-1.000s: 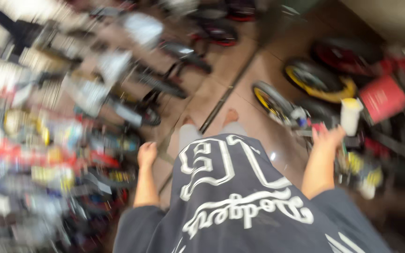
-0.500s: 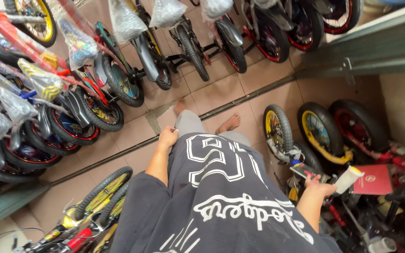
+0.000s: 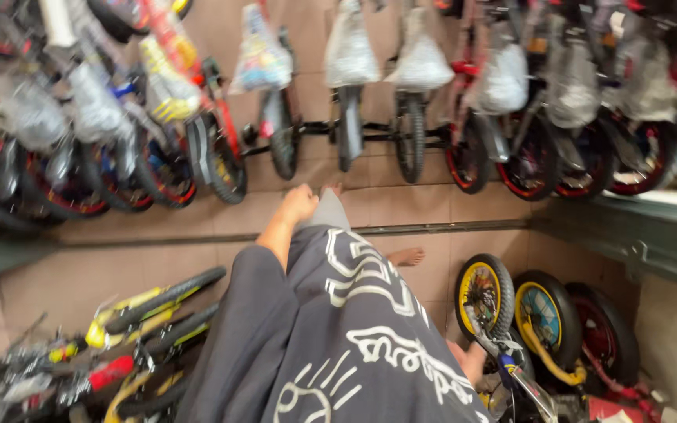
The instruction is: The person moves several small bicycles in a crowded shop. They lift and reposition a black bicycle, then a red one, and finally a yellow one, placing them among other bikes.
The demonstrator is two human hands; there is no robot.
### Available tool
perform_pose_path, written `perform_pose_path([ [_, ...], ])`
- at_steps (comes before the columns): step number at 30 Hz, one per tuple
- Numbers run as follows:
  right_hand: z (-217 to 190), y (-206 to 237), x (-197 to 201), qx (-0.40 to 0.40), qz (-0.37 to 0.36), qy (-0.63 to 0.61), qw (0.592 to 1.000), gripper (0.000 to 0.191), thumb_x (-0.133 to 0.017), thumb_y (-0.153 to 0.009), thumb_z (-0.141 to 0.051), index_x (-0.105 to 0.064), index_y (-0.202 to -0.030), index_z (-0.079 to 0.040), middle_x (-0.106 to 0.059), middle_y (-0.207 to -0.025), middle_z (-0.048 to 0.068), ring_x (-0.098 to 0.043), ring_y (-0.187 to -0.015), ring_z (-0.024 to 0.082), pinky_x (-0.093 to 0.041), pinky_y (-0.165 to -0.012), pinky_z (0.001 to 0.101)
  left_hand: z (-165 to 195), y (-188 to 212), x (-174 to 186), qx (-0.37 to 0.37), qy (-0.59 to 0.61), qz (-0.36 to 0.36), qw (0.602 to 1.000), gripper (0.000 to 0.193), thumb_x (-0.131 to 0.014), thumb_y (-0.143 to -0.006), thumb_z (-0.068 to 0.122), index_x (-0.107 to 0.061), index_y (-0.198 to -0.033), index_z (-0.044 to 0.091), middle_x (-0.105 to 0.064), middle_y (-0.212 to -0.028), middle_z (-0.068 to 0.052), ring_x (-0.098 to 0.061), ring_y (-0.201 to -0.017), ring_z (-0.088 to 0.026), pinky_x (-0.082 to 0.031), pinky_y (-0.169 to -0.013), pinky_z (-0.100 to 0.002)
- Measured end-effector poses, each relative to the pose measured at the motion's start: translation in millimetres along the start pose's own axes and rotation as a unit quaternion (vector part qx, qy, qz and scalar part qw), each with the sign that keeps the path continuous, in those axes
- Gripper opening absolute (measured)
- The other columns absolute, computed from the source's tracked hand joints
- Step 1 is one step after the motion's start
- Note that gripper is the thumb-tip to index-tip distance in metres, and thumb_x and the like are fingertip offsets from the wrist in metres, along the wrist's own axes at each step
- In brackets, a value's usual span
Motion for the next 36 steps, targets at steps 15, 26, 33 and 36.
perform_pose_path([
  [15,59.3,99.8,-195.2,0.125,-0.115,0.223,0.960,0.048,-0.058,-0.103,-0.035,-0.052,-0.141,-0.007,-0.071,-0.123,0.017,-0.069,-0.104,0.029,-0.045,-0.083,0.0417,-259.3,119.7,73.8,0.137,0.124,0.061,0.981,0.041,-0.065,-0.089,0.037,-0.068,-0.115,0.005,-0.070,-0.117,-0.023,-0.065,-0.114,-0.041,-0.051,-0.097,-0.049],
  [26,301.5,137.5,-120.3,-0.099,-0.095,0.372,0.918,0.046,-0.058,-0.099,-0.036,-0.050,-0.137,-0.011,-0.070,-0.112,0.013,-0.070,-0.097,0.027,-0.052,-0.084,0.0432,-482.6,238.0,68.2,0.247,0.069,0.020,0.966,0.044,-0.063,-0.090,0.036,-0.073,-0.114,0.000,-0.069,-0.119,-0.028,-0.065,-0.116,-0.044,-0.050,-0.101,-0.051],
  [33,342.5,186.3,-271.8,-0.078,-0.175,0.453,0.871,0.045,-0.061,-0.097,-0.036,-0.051,-0.134,-0.011,-0.070,-0.106,0.011,-0.071,-0.095,0.025,-0.054,-0.082,0.0423,-520.0,190.8,136.9,0.193,0.117,0.097,0.969,0.033,-0.062,-0.089,0.029,-0.076,-0.109,0.007,-0.069,-0.118,-0.026,-0.063,-0.116,-0.044,-0.049,-0.101,-0.051],
  [36,356.1,204.8,-356.6,-0.089,-0.156,0.414,0.892,0.045,-0.062,-0.097,-0.036,-0.052,-0.133,-0.011,-0.070,-0.104,0.010,-0.071,-0.094,0.025,-0.054,-0.081,0.0420,-536.0,151.0,198.2,0.193,0.138,0.123,0.964,0.036,-0.068,-0.084,0.035,-0.071,-0.108,0.009,-0.070,-0.112,-0.021,-0.064,-0.109,-0.041,-0.051,-0.093,-0.050],
])
Point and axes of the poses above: each hand's wrist, its own y-axis away from the middle knuckle, its own x-axis out of the back of the hand, z = x × y, the point moved 9 cm from there along -y, towards the middle knuckle
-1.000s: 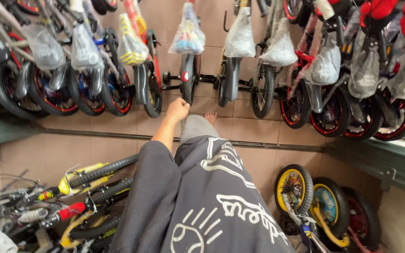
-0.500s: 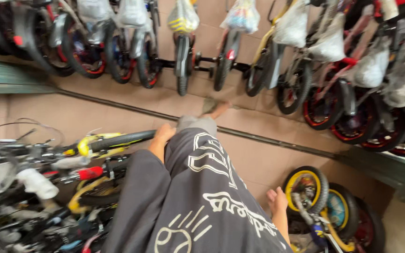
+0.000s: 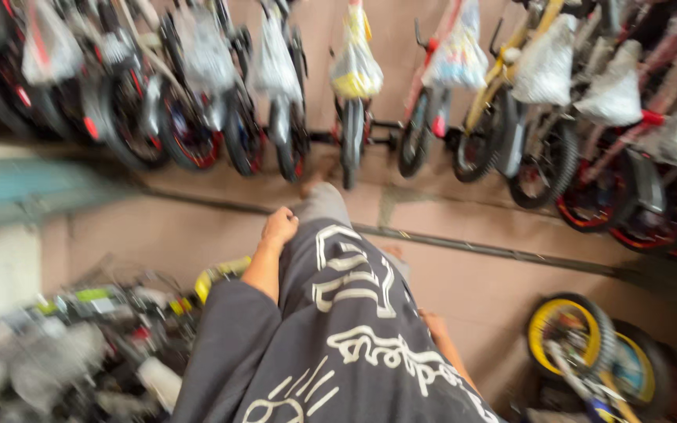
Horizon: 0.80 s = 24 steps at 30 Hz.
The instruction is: The person moves several small bicycles in a crowded shop. They lift and reposition a black bicycle, then a red one, and finally a yellow one, placing them among other bikes.
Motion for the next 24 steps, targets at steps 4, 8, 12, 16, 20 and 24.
perform_pose_path([
  [4,-140.1,-13.3,-87.1,0.015,0.006,-0.063,0.998,0.045,-0.063,-0.096,-0.037,-0.052,-0.131,-0.011,-0.070,-0.100,0.009,-0.071,-0.092,0.024,-0.055,-0.079,0.0415,49.8,-97.4,91.9,-0.032,0.000,0.027,0.999,0.033,-0.069,-0.089,0.035,-0.070,-0.105,0.006,-0.073,-0.105,-0.019,-0.068,-0.104,-0.037,-0.053,-0.092,-0.046],
  [8,-243.5,-38.4,-169.2,-0.019,-0.002,-0.081,0.997,0.045,-0.064,-0.095,-0.037,-0.053,-0.130,-0.011,-0.070,-0.097,0.008,-0.072,-0.091,0.023,-0.056,-0.078,0.0410,136.8,-204.6,182.7,-0.087,0.055,0.096,0.990,0.032,-0.068,-0.093,0.033,-0.068,-0.105,0.004,-0.074,-0.100,-0.017,-0.071,-0.100,-0.034,-0.054,-0.091,-0.044],
  [12,-311.7,-87.6,-223.6,0.070,-0.059,-0.128,0.987,0.051,-0.071,-0.095,-0.041,-0.056,-0.128,-0.006,-0.069,-0.102,0.011,-0.068,-0.088,0.022,-0.055,-0.072,0.0387,284.3,-279.7,214.6,-0.353,0.165,0.092,0.916,0.062,-0.060,-0.115,0.018,-0.025,-0.153,-0.017,-0.043,-0.150,-0.036,-0.042,-0.140,-0.045,-0.034,-0.113,-0.050],
  [16,-341.3,-151.6,-227.9,0.166,0.014,0.022,0.986,0.060,-0.080,-0.085,-0.040,-0.057,-0.128,-0.004,-0.068,-0.111,0.010,-0.066,-0.098,0.020,-0.055,-0.081,0.0369,378.9,-332.1,192.8,-0.377,0.094,0.152,0.909,0.065,-0.078,-0.099,0.028,-0.042,-0.138,-0.009,-0.058,-0.127,-0.032,-0.059,-0.118,-0.041,-0.047,-0.099,-0.048],
  [20,-367.5,-205.1,-227.0,0.262,0.051,0.100,0.958,0.082,-0.087,-0.079,-0.041,-0.047,-0.135,0.004,-0.066,-0.114,0.018,-0.067,-0.103,0.026,-0.056,-0.089,0.0378,408.1,-354.9,169.8,-0.320,0.037,0.271,0.907,0.043,-0.079,-0.102,0.029,-0.055,-0.118,-0.003,-0.072,-0.104,-0.021,-0.074,-0.095,-0.033,-0.057,-0.086,-0.044],
  [24,-369.8,-246.2,-215.8,0.233,0.037,0.072,0.969,0.084,-0.085,-0.079,-0.040,-0.046,-0.139,0.003,-0.067,-0.115,0.019,-0.066,-0.104,0.026,-0.056,-0.090,0.0372,395.7,-373.8,113.8,-0.202,0.256,0.092,0.941,0.033,-0.078,-0.096,0.022,-0.059,-0.109,-0.002,-0.071,-0.079,-0.011,-0.071,-0.057,-0.023,-0.059,-0.054,-0.035],
])
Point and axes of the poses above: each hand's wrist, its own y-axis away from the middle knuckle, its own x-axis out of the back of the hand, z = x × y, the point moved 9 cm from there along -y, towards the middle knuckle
